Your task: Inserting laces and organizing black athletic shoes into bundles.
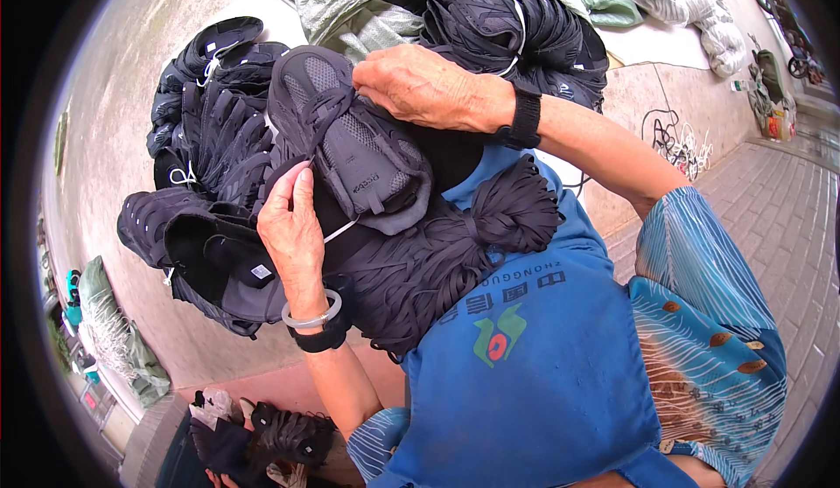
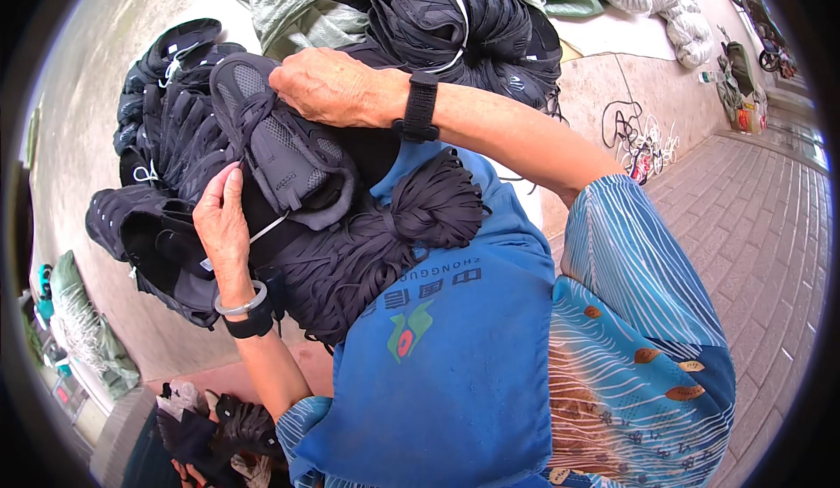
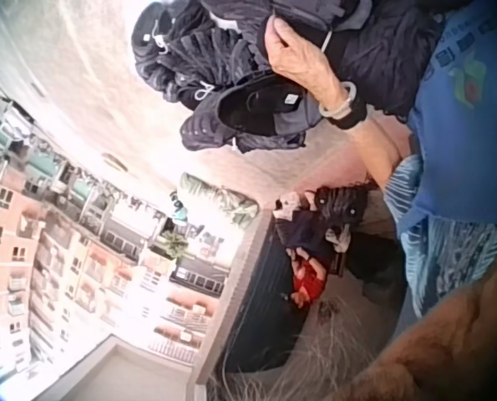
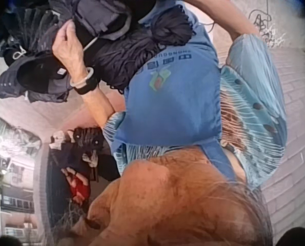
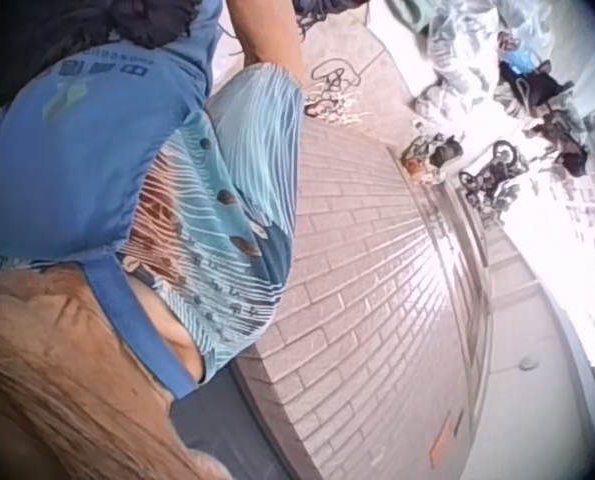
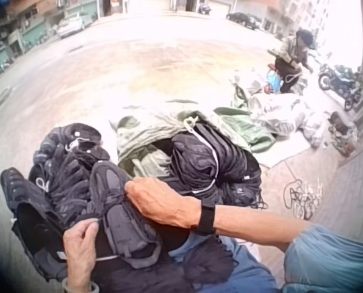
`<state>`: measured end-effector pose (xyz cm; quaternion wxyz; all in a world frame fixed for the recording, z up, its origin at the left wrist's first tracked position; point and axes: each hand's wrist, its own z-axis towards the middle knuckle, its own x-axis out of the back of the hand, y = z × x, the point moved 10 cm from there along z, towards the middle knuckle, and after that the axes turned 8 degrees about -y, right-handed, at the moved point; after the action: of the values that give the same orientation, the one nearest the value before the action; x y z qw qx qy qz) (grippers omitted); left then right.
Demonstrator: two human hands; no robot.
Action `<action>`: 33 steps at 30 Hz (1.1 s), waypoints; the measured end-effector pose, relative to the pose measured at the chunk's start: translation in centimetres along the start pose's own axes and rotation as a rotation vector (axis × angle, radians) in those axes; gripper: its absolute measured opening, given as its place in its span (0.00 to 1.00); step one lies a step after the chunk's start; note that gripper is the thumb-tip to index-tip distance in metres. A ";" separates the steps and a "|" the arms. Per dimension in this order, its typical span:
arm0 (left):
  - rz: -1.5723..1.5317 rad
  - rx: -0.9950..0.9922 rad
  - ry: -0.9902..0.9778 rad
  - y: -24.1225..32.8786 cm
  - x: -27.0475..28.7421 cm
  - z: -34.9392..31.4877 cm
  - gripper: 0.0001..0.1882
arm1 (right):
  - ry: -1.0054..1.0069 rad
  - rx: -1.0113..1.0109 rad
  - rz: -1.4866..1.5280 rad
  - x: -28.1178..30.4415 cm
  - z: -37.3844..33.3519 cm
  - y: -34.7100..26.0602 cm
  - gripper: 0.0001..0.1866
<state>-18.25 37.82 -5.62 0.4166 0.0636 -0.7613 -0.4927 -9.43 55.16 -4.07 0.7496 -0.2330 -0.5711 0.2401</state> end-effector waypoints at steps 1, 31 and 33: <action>0.036 -0.022 0.022 0.2 0.3 0.0 0.13 | 0.052 -0.006 0.000 0.4 0.2 0.1 0.08; 0.012 0.145 -0.167 -0.8 -0.7 4.6 0.14 | -0.180 -0.223 0.165 -0.5 0.9 1.7 0.11; -0.158 0.108 -0.182 -1.1 -1.0 4.7 0.15 | -0.180 -0.249 0.141 -0.5 0.9 2.0 0.12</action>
<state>-21.21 41.06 -7.87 0.3014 0.1008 -0.8142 -0.4859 -10.60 56.47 -5.53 0.6420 -0.3413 -0.6435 0.2392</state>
